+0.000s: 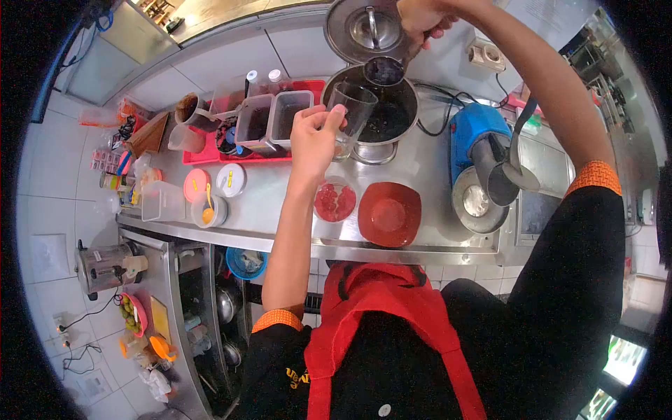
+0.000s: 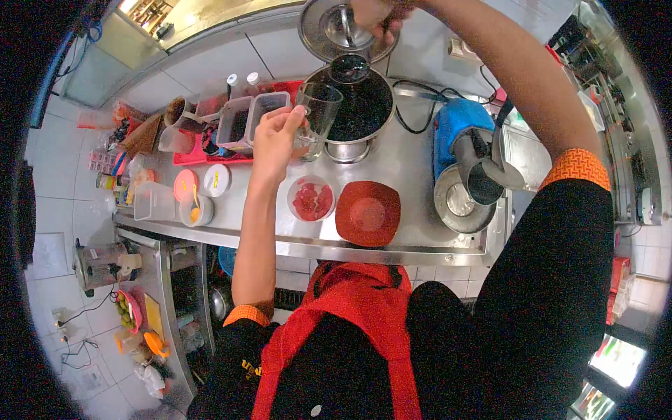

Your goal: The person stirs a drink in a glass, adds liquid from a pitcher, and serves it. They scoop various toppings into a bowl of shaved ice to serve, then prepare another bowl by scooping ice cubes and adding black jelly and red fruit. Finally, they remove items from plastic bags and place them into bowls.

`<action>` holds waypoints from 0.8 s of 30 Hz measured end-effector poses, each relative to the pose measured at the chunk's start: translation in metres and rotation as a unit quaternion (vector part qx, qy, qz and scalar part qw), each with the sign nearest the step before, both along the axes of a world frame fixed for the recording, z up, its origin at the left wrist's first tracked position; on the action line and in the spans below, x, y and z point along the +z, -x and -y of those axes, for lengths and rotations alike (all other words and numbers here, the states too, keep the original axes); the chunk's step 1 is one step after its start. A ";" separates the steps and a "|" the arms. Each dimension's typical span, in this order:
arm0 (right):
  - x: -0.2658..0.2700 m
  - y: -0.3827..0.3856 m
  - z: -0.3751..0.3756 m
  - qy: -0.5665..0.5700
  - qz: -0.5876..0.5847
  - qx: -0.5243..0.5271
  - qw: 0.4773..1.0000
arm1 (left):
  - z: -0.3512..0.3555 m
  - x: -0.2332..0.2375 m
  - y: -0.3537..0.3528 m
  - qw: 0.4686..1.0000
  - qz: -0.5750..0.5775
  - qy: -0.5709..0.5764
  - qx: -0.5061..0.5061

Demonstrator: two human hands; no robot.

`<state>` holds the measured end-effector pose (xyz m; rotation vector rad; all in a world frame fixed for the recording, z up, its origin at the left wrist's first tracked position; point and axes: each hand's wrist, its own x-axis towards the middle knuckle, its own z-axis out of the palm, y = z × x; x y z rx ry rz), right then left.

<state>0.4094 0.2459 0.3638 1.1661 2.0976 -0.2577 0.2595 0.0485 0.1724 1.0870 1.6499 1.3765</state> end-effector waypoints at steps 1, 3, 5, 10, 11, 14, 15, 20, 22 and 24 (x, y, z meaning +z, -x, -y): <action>0.007 0.002 0.005 -0.016 0.011 0.014 1.000 | -0.002 0.002 -0.004 1.000 -0.006 -0.003 0.003; 0.014 0.007 0.013 0.007 0.013 0.015 1.000 | -0.008 0.010 -0.013 0.999 0.042 0.009 0.001; 0.011 0.009 0.016 0.038 -0.009 0.064 0.997 | -0.011 0.010 -0.021 0.996 0.091 0.025 -0.004; -0.002 -0.002 0.088 -0.253 -0.105 0.155 0.949 | -0.018 0.003 -0.032 0.982 0.181 -0.047 -0.002; -0.013 -0.011 0.099 -0.275 -0.163 0.156 0.935 | -0.019 0.002 -0.034 0.973 0.222 -0.063 0.006; -0.058 -0.039 0.130 -0.341 -0.354 0.153 0.857 | -0.019 0.004 -0.037 0.959 0.270 -0.077 0.029; -0.071 -0.047 0.143 -0.339 -0.355 0.156 0.857 | -0.018 0.005 -0.038 0.959 0.270 -0.078 0.033; -0.141 -0.063 0.160 -0.350 -0.533 -0.014 0.770 | -0.011 0.005 -0.042 0.947 0.296 -0.111 0.063; -0.157 -0.065 0.169 -0.326 -0.599 -0.040 0.730 | -0.007 0.003 -0.041 0.940 0.314 -0.119 0.064; -0.172 -0.065 0.180 -0.298 -0.661 -0.063 0.686 | 0.000 0.001 -0.040 0.932 0.331 -0.127 0.069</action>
